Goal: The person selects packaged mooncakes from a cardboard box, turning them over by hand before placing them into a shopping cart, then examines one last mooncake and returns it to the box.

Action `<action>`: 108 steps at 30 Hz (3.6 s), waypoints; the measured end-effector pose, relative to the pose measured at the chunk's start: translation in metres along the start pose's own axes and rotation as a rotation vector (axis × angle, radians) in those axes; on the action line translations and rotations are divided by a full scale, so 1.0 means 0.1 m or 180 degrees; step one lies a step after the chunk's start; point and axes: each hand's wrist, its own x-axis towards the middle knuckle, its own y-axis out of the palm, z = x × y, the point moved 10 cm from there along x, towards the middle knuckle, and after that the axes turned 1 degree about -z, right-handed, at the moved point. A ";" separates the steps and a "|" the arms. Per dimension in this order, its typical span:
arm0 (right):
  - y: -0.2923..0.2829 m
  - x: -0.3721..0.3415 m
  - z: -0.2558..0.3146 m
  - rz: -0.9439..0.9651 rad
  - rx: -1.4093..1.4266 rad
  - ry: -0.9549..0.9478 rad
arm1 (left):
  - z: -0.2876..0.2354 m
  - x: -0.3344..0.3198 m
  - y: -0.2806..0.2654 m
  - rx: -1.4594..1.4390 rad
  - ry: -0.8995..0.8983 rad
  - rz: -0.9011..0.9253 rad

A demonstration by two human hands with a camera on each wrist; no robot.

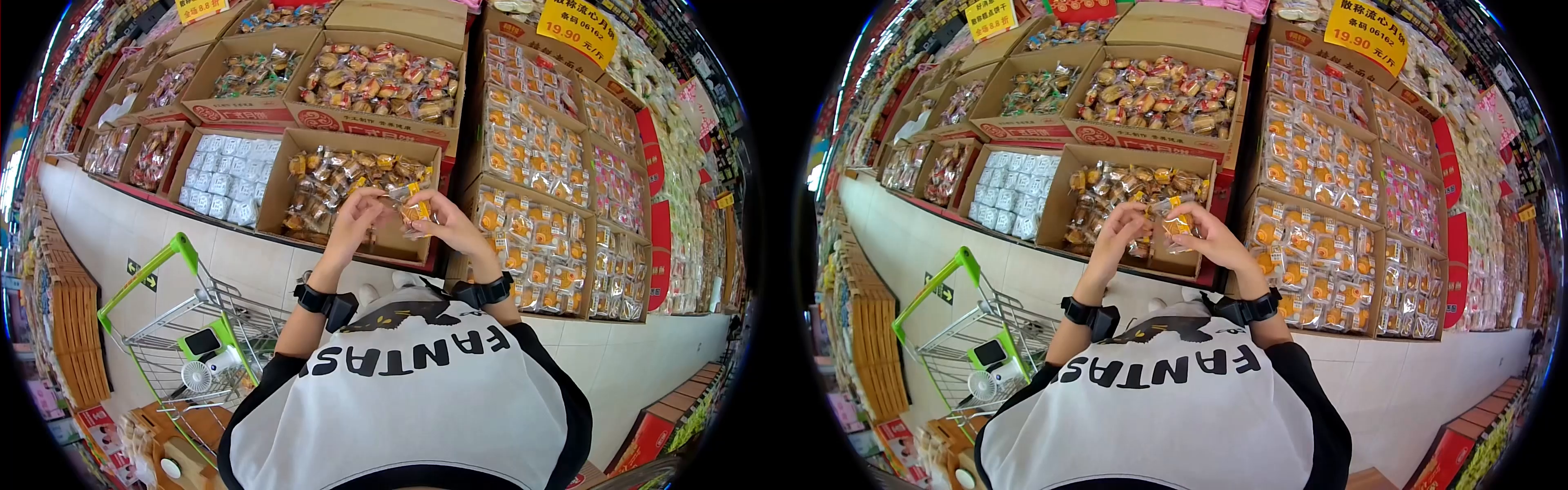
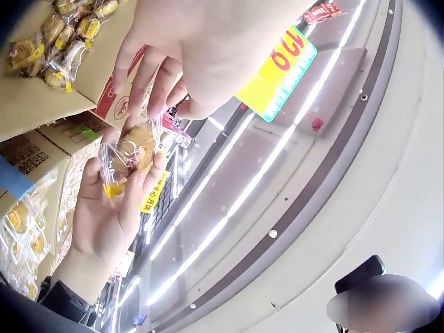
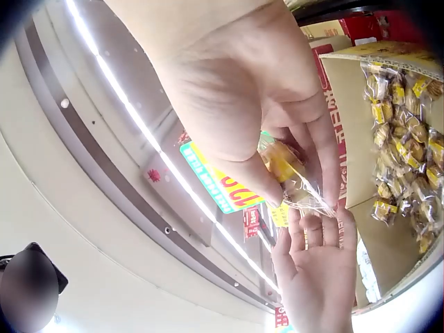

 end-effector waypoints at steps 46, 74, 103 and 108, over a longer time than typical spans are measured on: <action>-0.04 0.08 -0.29 -0.0061 -0.0954 0.0210 | -0.15 0.12 0.26 0.1823 0.0613 0.0904; -0.97 -0.36 0.07 -0.2615 0.0690 -0.0821 | 2.02 1.14 -0.17 0.2832 -0.0874 0.0740; -0.91 -0.37 0.07 -0.2615 0.0716 -0.0890 | 2.22 0.81 0.13 0.2163 -0.1798 0.1440; -0.96 -0.38 0.05 -0.2687 0.0624 -0.0879 | 2.21 0.71 -0.06 0.2427 -0.2090 0.1417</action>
